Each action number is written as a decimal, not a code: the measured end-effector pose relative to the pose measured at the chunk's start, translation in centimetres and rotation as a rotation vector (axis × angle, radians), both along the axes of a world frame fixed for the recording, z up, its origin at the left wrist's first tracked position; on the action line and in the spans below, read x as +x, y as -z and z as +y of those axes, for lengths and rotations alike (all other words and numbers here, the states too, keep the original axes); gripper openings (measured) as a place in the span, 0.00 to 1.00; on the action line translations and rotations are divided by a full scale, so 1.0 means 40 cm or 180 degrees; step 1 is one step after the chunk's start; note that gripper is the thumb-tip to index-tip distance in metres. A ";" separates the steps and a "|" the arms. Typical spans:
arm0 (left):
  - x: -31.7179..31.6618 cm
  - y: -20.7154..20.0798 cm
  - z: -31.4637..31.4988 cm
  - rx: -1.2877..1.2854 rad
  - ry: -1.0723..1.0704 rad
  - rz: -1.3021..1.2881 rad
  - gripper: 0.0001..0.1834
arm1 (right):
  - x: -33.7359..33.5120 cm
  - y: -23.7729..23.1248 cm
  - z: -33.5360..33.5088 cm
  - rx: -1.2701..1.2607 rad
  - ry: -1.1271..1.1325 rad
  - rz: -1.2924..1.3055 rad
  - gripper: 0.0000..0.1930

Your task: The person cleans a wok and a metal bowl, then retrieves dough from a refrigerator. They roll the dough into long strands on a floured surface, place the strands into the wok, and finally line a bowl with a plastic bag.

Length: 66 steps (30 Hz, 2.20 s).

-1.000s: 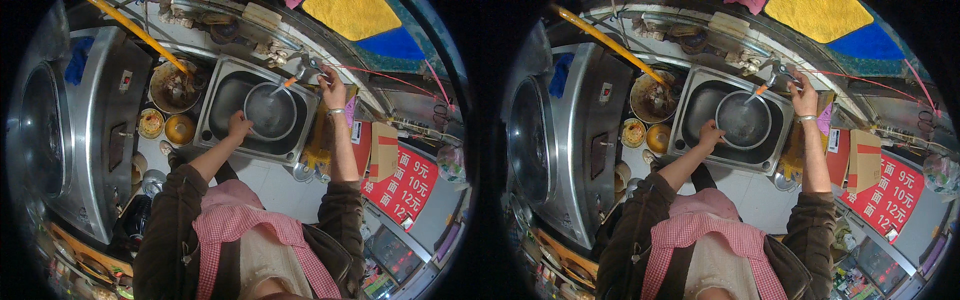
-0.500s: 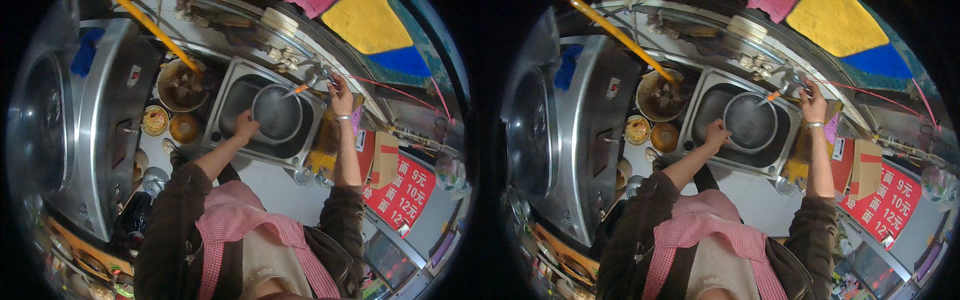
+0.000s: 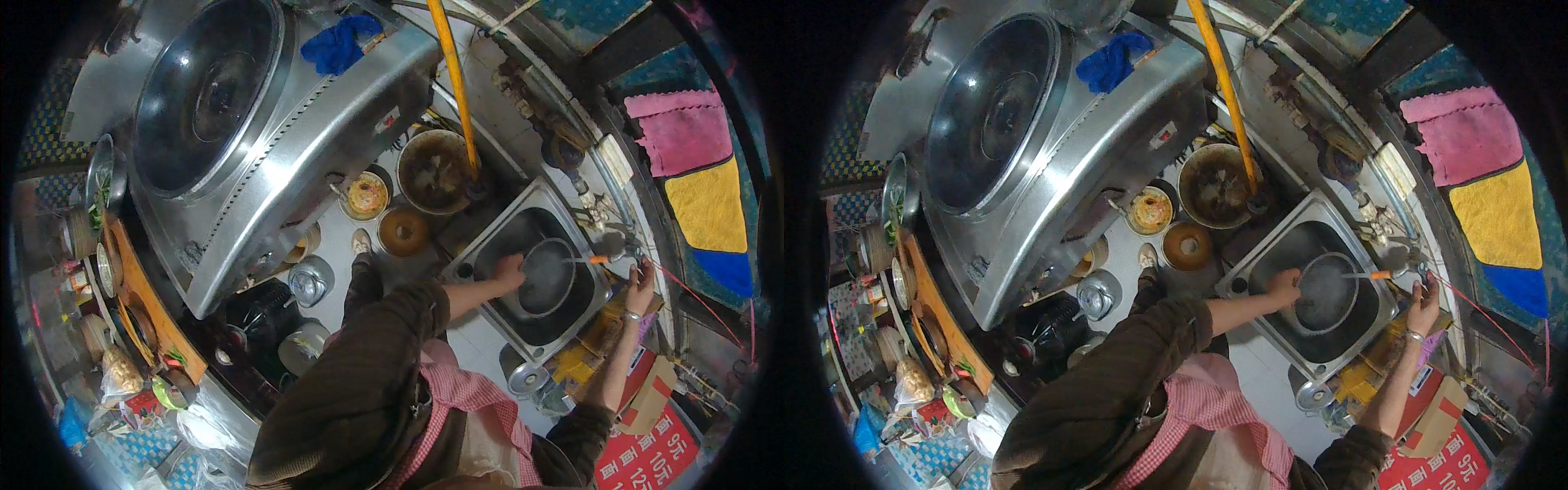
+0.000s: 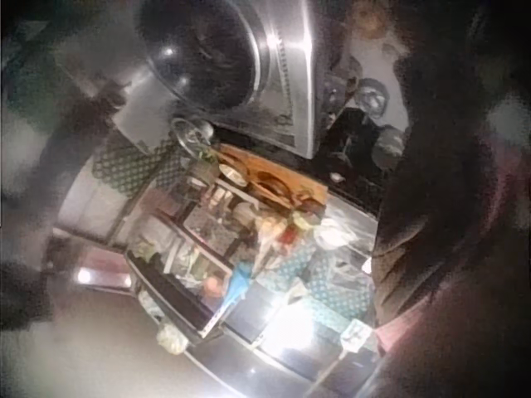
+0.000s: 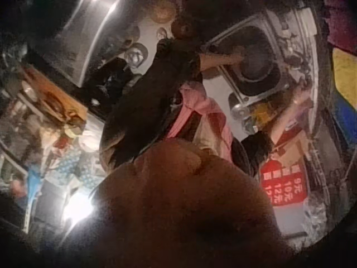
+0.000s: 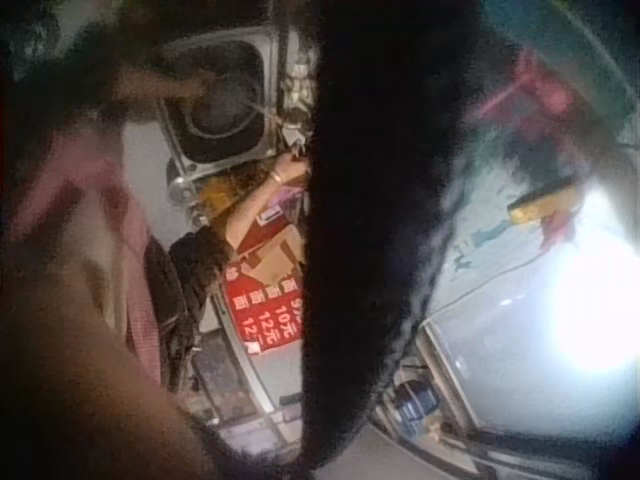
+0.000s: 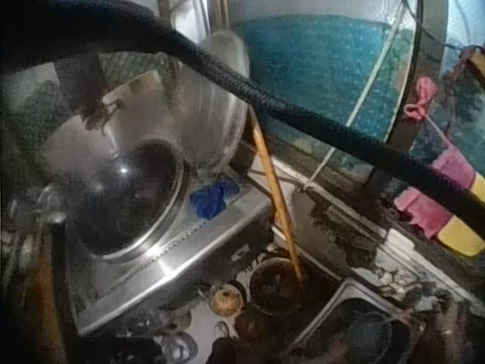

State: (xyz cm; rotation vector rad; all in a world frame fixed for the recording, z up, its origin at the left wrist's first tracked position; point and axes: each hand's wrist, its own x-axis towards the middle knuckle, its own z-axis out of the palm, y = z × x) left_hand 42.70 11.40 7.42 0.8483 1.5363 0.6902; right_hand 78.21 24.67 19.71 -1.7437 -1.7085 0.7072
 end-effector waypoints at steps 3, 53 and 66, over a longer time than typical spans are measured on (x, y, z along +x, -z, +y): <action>0.017 0.040 -0.013 0.0198 0.0047 -0.0138 0.08 | 0.004 -0.020 -0.011 0.0007 0.0052 -0.0144 0.22; -1.141 -0.595 -0.285 0.0643 -0.2414 -0.1578 0.12 | -1.198 -0.343 0.154 0.0016 -0.2375 -0.0294 0.15; -1.930 -0.601 -0.381 0.1927 -0.3122 0.3051 0.13 | -2.344 -0.571 0.702 0.2906 -0.2354 -0.1957 0.45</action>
